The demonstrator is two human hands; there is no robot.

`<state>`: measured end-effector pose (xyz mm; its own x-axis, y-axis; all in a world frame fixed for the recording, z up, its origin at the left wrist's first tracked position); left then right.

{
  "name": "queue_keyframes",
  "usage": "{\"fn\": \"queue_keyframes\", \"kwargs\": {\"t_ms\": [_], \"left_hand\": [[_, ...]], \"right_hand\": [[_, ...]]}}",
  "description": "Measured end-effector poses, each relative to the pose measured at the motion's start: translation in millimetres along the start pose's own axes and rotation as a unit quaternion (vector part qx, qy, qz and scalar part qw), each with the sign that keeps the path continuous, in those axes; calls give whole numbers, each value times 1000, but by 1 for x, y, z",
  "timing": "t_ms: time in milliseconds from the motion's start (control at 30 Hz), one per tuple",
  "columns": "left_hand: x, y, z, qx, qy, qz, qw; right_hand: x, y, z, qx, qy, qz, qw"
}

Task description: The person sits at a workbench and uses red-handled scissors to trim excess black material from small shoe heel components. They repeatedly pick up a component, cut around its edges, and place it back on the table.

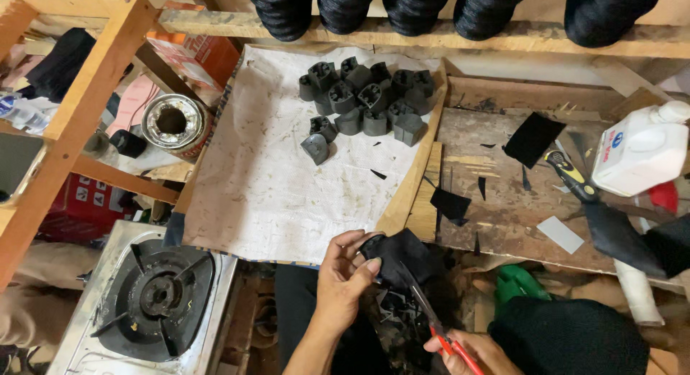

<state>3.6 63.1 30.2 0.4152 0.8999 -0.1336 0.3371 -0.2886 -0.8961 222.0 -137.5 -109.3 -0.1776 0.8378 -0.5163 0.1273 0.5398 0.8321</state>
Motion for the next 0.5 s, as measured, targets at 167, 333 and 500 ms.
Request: {"fn": "queue_keyframes", "kwargs": {"t_ms": [167, 333, 500], "left_hand": [[1, -4, 5, 4, 14, -10, 1000], [-4, 3, -3, 13, 39, -7, 999], [-3, 8, -3, 20, 7, 3, 1000]], "right_hand": [[1, -4, 3, 71, 81, 0, 994], [4, -1, -2, 80, 57, 9, 995], [9, 3, -6, 121, 59, -25, 991]]}}
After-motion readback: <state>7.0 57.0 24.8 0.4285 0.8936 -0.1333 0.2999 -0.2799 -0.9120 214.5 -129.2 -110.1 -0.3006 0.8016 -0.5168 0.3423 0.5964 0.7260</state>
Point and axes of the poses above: each hand's wrist, its own x-axis towards the middle knuckle, its own z-axis out of the back of the hand, y = z × x, the point moved 2 cm from there along x, towards the middle knuckle, and after that the axes turned 8 degrees about x, right-handed, at the moved point
